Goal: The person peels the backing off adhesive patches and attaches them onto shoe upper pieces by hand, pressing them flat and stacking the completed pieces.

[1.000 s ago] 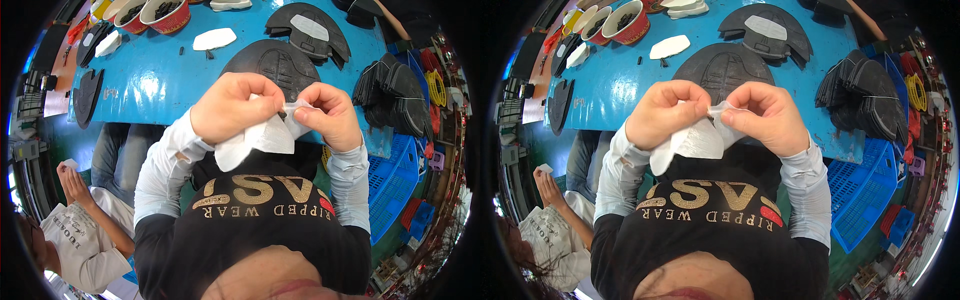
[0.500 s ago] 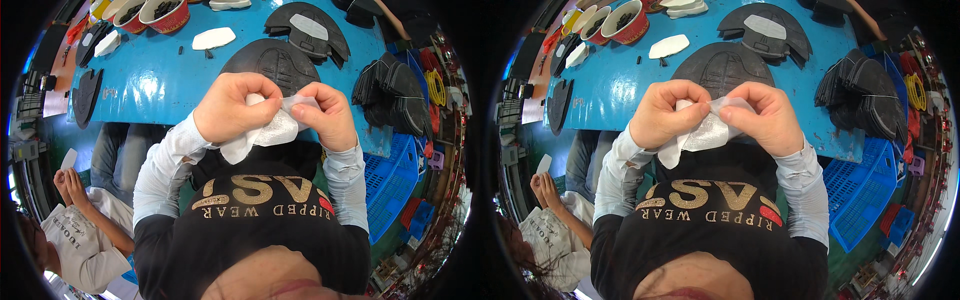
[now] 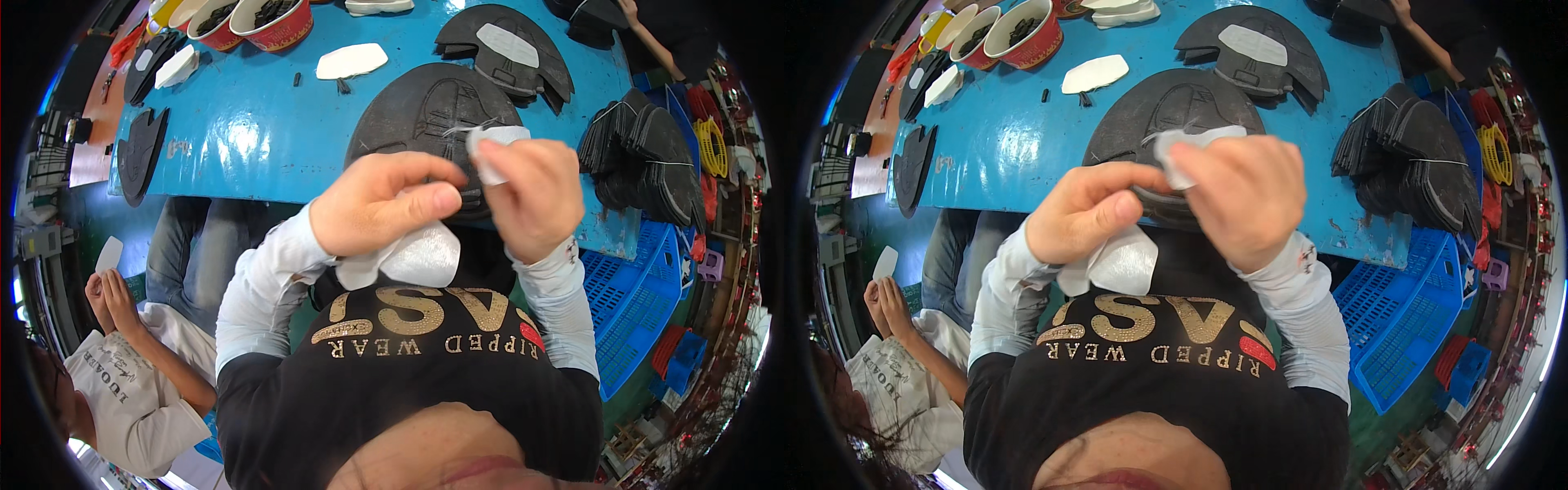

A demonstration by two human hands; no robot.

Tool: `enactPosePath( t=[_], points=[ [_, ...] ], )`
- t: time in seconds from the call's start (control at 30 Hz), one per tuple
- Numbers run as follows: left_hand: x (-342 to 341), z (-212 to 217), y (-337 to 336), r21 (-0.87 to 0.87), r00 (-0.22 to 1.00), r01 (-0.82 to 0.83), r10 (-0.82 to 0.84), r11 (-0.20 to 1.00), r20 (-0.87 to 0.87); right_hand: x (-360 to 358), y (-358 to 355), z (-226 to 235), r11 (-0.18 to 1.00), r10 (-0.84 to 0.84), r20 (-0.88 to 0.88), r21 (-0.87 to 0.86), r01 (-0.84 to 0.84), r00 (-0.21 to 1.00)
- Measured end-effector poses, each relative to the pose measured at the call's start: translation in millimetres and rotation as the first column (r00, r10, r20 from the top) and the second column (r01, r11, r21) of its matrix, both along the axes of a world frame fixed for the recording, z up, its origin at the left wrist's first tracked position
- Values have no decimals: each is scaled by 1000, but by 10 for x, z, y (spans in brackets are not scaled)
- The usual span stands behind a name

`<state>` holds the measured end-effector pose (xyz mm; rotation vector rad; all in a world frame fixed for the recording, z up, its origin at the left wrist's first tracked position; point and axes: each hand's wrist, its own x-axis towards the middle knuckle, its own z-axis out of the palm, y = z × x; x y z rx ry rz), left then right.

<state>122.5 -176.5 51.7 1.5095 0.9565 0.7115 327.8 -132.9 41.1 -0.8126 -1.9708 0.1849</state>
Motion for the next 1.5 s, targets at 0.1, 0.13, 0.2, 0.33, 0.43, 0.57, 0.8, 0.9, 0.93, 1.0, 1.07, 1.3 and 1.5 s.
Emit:
enactPosePath(
  t=[0.1,0.13,0.2,0.33,0.43,0.57,0.8,0.9,0.93,1.0,1.07,1.3,1.5],
  points=[
    [84,-96,-8,-266,916,-120,210,957,342,-105,0,-121,971,117,170,186,-149,978],
    [71,-137,-18,-267,915,-125,215,955,342,-103,-2,-102,971,123,170,185,-154,978],
    [29,-196,-43,-406,868,-139,308,903,389,-68,-37,-30,959,282,117,-63,-276,952],
    [-85,-198,-67,-368,915,-138,261,919,307,210,-58,-180,872,14,-369,-451,-192,929],
    [-85,-219,-106,-391,908,-103,247,915,338,204,-45,-139,470,-15,-535,-750,-466,845],
    [-59,-201,-122,-428,891,-111,281,897,357,92,-100,-159,328,-44,-475,-838,-437,879],
    [-29,-392,-238,-104,934,-357,356,928,-32,14,-368,-443,894,-112,-338,-445,-54,934],
    [-105,-422,-352,-6,928,-341,336,940,-160,114,-468,-518,961,202,-128,-167,-222,971],
    [-118,-411,-374,10,939,-290,287,957,-192,104,-519,-571,947,228,-137,-200,-252,964],
    [-108,-318,-340,49,926,-299,303,953,-226,88,-516,-659,958,178,-160,-197,-208,971],
    [-120,-191,-221,310,872,-209,320,927,-371,44,-458,-560,958,-72,-188,-286,16,980],
    [-44,-171,698,429,710,-30,321,903,-626,-80,194,-524,887,-274,-41,-396,236,961],
    [-30,-308,871,362,619,-10,290,932,-730,-97,302,-689,883,-290,92,-358,303,953]
  ],
)
